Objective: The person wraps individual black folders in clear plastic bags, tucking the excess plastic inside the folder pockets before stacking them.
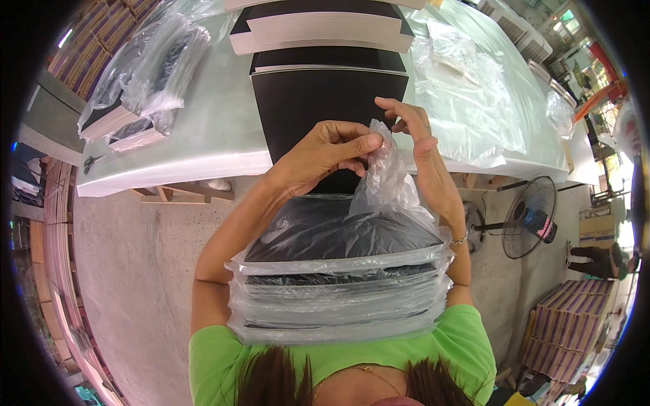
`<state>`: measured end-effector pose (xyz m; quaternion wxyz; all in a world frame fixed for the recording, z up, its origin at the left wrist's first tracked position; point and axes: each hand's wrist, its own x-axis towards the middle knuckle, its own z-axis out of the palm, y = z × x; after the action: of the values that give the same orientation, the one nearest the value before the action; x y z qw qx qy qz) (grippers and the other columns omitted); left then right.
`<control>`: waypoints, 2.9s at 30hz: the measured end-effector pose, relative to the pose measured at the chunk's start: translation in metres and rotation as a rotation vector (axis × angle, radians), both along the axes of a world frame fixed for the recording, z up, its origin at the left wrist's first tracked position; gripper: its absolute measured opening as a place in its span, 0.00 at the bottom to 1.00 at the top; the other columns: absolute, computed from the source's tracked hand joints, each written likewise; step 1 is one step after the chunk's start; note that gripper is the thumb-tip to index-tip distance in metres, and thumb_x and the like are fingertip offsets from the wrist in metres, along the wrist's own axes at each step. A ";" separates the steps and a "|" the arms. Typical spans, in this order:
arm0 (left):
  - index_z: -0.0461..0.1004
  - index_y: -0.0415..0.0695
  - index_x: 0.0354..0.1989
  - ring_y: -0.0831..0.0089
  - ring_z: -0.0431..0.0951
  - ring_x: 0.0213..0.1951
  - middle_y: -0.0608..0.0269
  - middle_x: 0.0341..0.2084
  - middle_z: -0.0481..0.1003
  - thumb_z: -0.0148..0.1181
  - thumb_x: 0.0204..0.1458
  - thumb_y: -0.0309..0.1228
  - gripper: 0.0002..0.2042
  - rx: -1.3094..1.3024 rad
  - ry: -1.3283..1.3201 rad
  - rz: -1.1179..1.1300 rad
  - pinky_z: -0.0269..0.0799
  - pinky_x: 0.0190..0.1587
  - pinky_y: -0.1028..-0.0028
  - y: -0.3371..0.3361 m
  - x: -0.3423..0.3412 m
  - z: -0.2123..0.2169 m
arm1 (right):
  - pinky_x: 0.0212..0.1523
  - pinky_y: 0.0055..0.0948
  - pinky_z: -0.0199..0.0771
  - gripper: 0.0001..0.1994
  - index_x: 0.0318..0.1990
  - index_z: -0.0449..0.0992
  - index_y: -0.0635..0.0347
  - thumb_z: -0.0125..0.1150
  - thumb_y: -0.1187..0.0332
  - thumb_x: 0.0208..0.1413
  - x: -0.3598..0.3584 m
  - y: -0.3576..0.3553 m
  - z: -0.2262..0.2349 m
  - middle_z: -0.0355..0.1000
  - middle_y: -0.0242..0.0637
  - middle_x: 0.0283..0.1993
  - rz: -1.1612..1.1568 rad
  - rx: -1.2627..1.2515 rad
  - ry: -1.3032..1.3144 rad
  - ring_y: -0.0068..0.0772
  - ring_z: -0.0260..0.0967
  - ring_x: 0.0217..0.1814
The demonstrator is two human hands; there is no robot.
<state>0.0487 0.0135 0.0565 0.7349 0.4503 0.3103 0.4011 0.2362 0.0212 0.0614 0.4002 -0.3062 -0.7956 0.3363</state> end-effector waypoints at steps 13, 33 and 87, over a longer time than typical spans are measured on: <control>0.75 0.40 0.31 0.81 0.71 0.25 0.66 0.23 0.72 0.66 0.43 0.40 0.15 0.037 0.008 -0.037 0.71 0.29 0.82 0.000 0.001 -0.003 | 0.47 0.32 0.61 0.15 0.41 0.74 0.57 0.57 0.78 0.42 0.004 -0.014 0.022 0.68 0.38 0.41 -0.130 0.178 -0.087 0.37 0.64 0.44; 0.70 0.44 0.30 0.85 0.69 0.24 0.71 0.22 0.69 0.61 0.48 0.37 0.10 -0.018 -0.249 -0.098 0.67 0.27 0.86 0.000 -0.006 -0.016 | 0.45 0.34 0.64 0.06 0.36 0.65 0.59 0.54 0.72 0.52 -0.011 0.005 -0.015 0.64 0.31 0.28 0.248 -0.048 0.746 0.28 0.63 0.33; 0.51 0.39 0.61 0.69 0.59 0.52 0.52 0.51 0.57 0.51 0.50 0.51 0.36 -0.151 -0.331 -0.071 0.60 0.50 0.70 -0.036 -0.075 -0.085 | 0.60 0.54 0.41 0.28 0.59 0.54 0.43 0.53 0.50 0.52 0.047 0.012 -0.058 0.62 0.30 0.48 0.844 -0.628 1.378 0.47 0.44 0.62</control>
<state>-0.0264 -0.0221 -0.0290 0.8214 0.3325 0.1981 0.4190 0.2836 0.0335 0.0037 0.5317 0.1905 -0.2934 0.7713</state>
